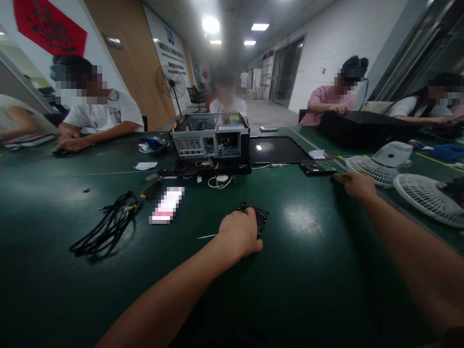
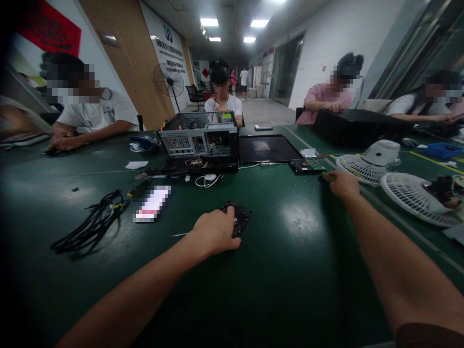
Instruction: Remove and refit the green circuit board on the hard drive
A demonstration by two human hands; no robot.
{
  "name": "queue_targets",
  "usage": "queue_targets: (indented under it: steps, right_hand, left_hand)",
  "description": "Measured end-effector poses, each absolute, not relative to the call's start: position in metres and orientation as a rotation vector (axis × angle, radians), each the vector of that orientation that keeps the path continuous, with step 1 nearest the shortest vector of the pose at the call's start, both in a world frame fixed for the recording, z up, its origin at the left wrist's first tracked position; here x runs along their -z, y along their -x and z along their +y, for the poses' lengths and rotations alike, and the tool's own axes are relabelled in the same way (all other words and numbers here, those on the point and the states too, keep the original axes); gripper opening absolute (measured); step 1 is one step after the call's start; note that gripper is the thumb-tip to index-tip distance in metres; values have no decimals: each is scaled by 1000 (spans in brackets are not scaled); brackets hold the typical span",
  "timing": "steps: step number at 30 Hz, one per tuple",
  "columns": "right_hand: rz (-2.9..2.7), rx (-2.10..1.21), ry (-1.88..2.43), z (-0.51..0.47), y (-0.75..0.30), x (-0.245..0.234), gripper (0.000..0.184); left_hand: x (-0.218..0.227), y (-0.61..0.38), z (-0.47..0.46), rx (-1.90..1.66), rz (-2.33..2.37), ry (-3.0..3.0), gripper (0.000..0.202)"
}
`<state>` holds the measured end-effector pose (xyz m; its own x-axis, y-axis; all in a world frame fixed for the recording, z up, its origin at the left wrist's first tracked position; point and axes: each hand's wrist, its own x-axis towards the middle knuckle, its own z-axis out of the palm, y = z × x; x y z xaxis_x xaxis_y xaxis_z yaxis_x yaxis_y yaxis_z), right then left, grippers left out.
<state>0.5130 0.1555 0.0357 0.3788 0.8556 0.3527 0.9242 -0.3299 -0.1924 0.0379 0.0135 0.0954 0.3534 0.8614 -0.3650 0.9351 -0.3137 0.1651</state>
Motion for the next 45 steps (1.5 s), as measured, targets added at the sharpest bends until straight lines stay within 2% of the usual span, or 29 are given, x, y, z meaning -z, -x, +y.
queue_targets:
  steps: [7, 14, 18, 20, 25, 29, 37, 45]
  right_hand:
    - [-1760, 190, 2309, 158, -484, -39, 45]
    - [-1944, 192, 2160, 146, -458, -36, 43]
    - [-2058, 162, 2007, 140, -447, -36, 42]
    - [-2016, 178, 2029, 136, -447, -38, 41]
    - [-1681, 239, 2396, 123, -461, -48, 42]
    - [-1623, 207, 2485, 116, -461, -44, 40]
    - [-1709, 228, 2322, 120, -416, -35, 39]
    - [-1469, 210, 2086, 109, -369, -59, 48]
  left_hand:
    - [-90, -36, 15, 291, 1566, -2285, 94]
    - [-94, -37, 12, 274, 1577, -2314, 85]
    - [-93, -37, 12, 281, 1592, -2309, 87]
    - [-92, -37, 13, 289, 1590, -2304, 88]
    - [-92, -37, 13, 302, 1570, -2293, 89]
    - [-95, -36, 15, 320, 1561, -2282, 98]
    - [-99, -21, 27, 256, 1522, -2273, 112]
    - [-106, 9, 48, 319, 1443, -2337, 116]
